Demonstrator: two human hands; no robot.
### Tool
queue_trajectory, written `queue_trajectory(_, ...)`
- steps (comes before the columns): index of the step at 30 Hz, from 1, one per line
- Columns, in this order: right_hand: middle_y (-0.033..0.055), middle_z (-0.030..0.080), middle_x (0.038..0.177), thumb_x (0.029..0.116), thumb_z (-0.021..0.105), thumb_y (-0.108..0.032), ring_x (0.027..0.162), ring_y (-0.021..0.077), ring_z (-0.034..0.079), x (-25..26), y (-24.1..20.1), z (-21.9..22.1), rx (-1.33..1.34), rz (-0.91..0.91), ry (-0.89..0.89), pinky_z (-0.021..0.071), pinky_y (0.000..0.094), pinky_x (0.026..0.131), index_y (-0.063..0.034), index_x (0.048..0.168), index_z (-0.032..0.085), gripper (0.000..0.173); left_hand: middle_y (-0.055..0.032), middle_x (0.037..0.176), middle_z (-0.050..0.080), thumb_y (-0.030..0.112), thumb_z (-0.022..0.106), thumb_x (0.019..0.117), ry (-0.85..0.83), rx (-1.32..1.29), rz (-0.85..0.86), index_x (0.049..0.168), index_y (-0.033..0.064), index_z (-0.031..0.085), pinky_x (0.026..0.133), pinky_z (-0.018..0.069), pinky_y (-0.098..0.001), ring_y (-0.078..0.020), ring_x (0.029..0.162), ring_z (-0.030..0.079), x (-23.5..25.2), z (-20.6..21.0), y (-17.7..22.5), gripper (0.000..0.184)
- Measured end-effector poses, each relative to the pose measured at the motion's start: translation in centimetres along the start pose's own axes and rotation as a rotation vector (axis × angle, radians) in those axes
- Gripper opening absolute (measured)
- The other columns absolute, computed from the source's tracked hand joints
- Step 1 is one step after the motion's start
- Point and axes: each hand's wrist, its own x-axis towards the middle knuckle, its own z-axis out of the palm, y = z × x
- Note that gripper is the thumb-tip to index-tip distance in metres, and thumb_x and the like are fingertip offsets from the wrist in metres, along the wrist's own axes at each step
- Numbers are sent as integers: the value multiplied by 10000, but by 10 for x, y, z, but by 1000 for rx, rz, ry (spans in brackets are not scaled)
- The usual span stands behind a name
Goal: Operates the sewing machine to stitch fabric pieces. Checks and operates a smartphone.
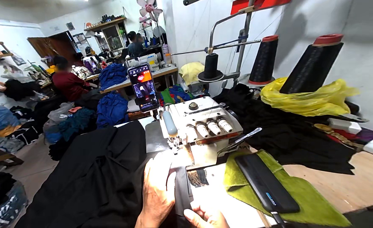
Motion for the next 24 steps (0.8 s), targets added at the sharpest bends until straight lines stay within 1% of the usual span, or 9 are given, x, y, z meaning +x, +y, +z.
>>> queue_trajectory(6,-5,700,743,938,707,-95,658,56,660,0,1,0,7,-4,3,575,267,658,-19,936,687,78,-33,1384,664,283,584,988,1,-3,7,1285,142,725,1190,387,-505,-217,1356,568,0,0,0,358)
queue_trajectory(11,-16,689,737,935,706,-89,651,45,643,0,1,0,10,-9,-2,559,253,651,-25,935,681,68,-29,1378,669,283,582,985,-1,2,0,1287,143,725,1185,389,-516,-225,1350,574,0,-1,1,362)
queue_trajectory(18,-15,686,736,936,709,-98,655,41,642,0,1,0,-9,-14,0,557,249,657,-23,936,684,79,-33,1383,665,284,588,988,5,-3,4,1285,142,726,1190,389,-505,-221,1357,567,0,0,0,357)
queue_trajectory(24,-6,692,742,937,709,-101,659,55,651,0,3,0,-13,-22,-1,568,267,664,-14,941,686,90,-27,1381,667,284,578,991,7,6,9,1292,147,722,1187,393,-503,-217,1352,572,0,0,0,360)
